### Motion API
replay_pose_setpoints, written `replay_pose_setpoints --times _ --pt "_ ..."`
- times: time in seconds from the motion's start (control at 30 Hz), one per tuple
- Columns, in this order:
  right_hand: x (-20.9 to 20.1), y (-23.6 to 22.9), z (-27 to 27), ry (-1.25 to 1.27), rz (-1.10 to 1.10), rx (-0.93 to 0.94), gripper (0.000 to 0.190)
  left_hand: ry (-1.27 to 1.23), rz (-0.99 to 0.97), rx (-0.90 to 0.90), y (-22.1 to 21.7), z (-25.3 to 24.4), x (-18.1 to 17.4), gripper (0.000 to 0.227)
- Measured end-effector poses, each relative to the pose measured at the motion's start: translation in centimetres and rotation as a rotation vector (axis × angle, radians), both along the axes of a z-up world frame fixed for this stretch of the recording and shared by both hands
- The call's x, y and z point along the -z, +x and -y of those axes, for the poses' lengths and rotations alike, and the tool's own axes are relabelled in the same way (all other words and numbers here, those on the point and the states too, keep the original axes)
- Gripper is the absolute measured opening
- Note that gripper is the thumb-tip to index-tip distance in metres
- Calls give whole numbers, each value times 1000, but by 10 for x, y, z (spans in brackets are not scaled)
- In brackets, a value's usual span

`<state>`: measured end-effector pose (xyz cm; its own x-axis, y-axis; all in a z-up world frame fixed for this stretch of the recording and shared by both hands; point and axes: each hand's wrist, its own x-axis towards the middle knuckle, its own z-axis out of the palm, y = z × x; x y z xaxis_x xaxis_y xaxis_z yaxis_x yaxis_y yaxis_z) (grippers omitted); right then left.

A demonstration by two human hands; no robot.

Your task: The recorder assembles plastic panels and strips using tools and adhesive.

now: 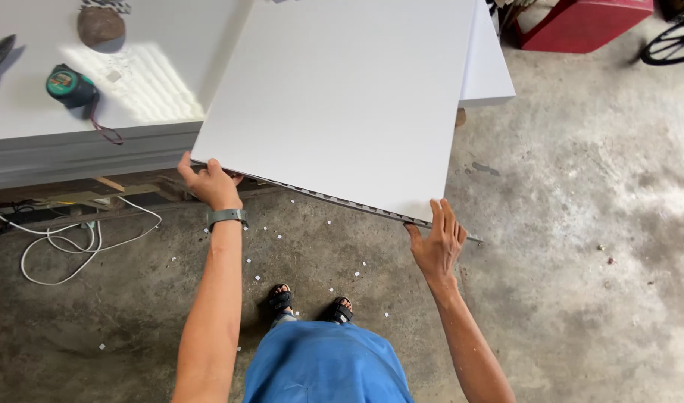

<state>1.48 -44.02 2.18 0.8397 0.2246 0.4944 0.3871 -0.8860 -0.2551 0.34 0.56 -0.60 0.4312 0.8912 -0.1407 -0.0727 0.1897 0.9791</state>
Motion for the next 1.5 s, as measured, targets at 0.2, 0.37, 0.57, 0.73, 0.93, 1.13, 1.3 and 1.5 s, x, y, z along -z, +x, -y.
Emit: replay_pose_setpoints --times 0.2,0.37,0.57,0.73,0.93,1.13,1.3,1.5 --pt "-2 7 24 48 -173 6 86 -36 -7 -3 3 -2 -2 57" --pt "2 14 45 27 -187 -70 76 -30 -101 20 1 -2 -11 49" --pt "1 23 52 43 -253 -164 72 4 -185 5 2 -1 -18 47" --pt "-7 29 53 28 -347 -150 64 55 -234 28 -1 3 -25 48" --pt "-3 28 61 19 -211 -217 65 68 -353 7 -6 15 -49 48" --pt "3 39 66 46 -164 -331 64 14 -292 -62 -1 21 -57 48" --pt "-5 34 59 -6 -170 -321 65 -5 -295 -116 4 12 -44 47" --pt "3 14 54 -48 -133 -282 66 87 -245 -116 9 -6 -6 45"
